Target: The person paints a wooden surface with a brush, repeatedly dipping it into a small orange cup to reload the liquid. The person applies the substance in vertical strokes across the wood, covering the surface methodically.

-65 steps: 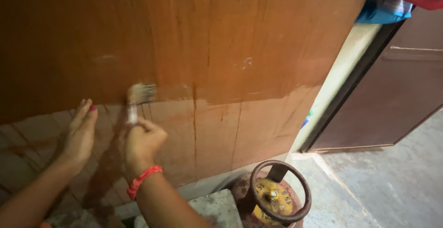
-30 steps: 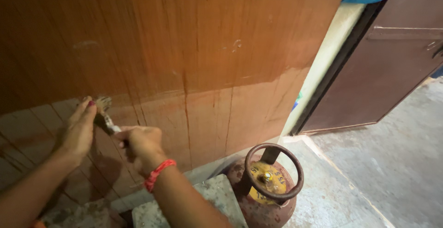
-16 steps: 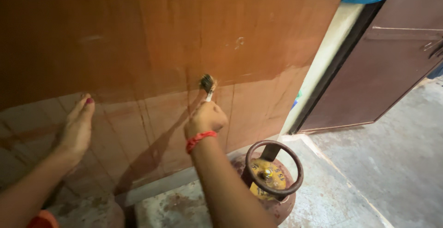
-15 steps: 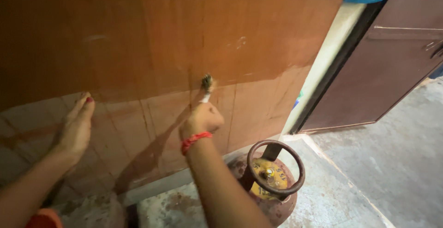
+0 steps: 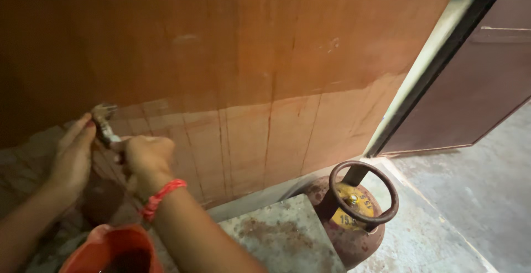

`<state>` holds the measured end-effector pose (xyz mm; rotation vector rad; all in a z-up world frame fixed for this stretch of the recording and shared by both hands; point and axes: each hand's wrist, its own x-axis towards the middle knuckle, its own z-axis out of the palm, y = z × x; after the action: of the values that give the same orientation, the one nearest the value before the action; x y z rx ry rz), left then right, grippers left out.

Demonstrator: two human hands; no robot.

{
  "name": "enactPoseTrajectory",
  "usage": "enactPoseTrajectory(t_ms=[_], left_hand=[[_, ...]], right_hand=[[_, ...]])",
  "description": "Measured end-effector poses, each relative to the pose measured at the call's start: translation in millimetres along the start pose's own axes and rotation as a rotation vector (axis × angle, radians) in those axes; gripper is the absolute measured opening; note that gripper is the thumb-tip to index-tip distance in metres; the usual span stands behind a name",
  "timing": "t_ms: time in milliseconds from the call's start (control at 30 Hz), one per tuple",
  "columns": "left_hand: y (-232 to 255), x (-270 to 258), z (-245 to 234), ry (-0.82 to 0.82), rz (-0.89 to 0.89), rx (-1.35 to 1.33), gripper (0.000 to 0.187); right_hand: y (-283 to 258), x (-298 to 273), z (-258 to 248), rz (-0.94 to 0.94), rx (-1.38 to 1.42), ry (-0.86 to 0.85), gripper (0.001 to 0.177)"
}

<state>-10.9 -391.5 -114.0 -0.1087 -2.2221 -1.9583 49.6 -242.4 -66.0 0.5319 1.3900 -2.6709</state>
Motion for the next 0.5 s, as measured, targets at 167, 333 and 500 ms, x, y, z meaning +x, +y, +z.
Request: enactPoseTrajectory(t_ms=[167,333,500], left_hand=[[-66,4,-22,-0.161,-0.127,0.029,0.047],[-62,-40,-32,-0.545,-0.222,0.574,0.062],[-35,-75,-17,-0.741,-0.435,0.758,0.071]], right_hand=[[-24,-37,-14,-0.088,-0.141,0.162,0.008],[-31,-56,-30,-0.090,-0.263,0.203,0.007],[-18,-75,-33,-0.057,-0.415,0.177,0.008]])
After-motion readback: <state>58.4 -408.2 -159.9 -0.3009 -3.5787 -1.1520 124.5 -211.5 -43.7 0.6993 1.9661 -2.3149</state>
